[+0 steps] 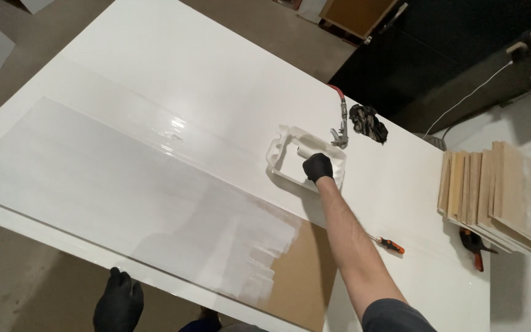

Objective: The person paints a rectangular wooden board white using a small paint roller. They repeatedly dip the roller into a paint tray to reload it and apply the paint in long, even strokes across the surface of the board.

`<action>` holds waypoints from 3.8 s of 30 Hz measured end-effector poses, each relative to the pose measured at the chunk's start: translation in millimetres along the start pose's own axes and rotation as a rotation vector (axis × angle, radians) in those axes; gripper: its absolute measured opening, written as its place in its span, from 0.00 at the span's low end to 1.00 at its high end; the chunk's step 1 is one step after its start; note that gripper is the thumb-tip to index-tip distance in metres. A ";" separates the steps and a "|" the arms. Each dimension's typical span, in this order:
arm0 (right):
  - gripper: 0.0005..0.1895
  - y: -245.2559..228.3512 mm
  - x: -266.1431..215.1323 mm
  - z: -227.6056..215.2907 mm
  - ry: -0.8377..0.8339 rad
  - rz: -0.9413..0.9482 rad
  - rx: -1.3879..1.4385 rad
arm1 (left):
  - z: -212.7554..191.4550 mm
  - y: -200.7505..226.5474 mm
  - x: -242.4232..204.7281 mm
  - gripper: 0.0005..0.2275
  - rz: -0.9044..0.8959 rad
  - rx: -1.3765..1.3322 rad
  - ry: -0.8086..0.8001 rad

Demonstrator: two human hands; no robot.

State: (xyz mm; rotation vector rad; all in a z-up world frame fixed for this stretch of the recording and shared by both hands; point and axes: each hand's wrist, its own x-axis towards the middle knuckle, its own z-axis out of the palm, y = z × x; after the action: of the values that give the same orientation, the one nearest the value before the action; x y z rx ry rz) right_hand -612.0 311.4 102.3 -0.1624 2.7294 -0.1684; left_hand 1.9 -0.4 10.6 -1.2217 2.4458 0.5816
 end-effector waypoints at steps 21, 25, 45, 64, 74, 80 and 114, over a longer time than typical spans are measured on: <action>0.17 -7.8 -24.9 -2.4 0.146 0.009 0.003 | 37.3 -15.7 10.2 0.28 0.093 0.117 0.183; 0.24 -10.1 -52.9 -13.6 0.109 0.036 0.119 | 24.9 -18.1 -0.2 0.28 0.102 0.007 0.095; 0.21 194.5 -237.8 48.9 -0.175 -0.666 0.039 | -22.1 -18.9 0.2 0.22 0.058 0.065 0.049; 0.23 248.3 -244.9 53.4 -0.146 -0.803 -0.024 | -31.2 -12.5 -12.4 0.28 -0.060 -0.136 -0.008; 0.21 41.1 -255.8 40.4 -0.285 -0.803 -0.016 | -49.7 8.9 -16.8 0.23 -0.151 -0.128 -0.018; 0.25 272.2 -279.2 53.7 -0.205 -0.853 -0.070 | -73.5 34.0 -34.4 0.20 -0.097 -0.055 -0.021; 0.24 142.8 -327.2 90.7 -0.288 -0.859 -0.108 | -15.1 -15.6 8.3 0.27 -0.049 -0.102 -0.008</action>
State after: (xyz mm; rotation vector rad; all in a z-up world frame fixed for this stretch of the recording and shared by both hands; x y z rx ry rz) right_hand -289.9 488.6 124.8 -1.2708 2.2116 -0.2087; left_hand 8.1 -22.1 16.4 -1.3124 2.3988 0.7036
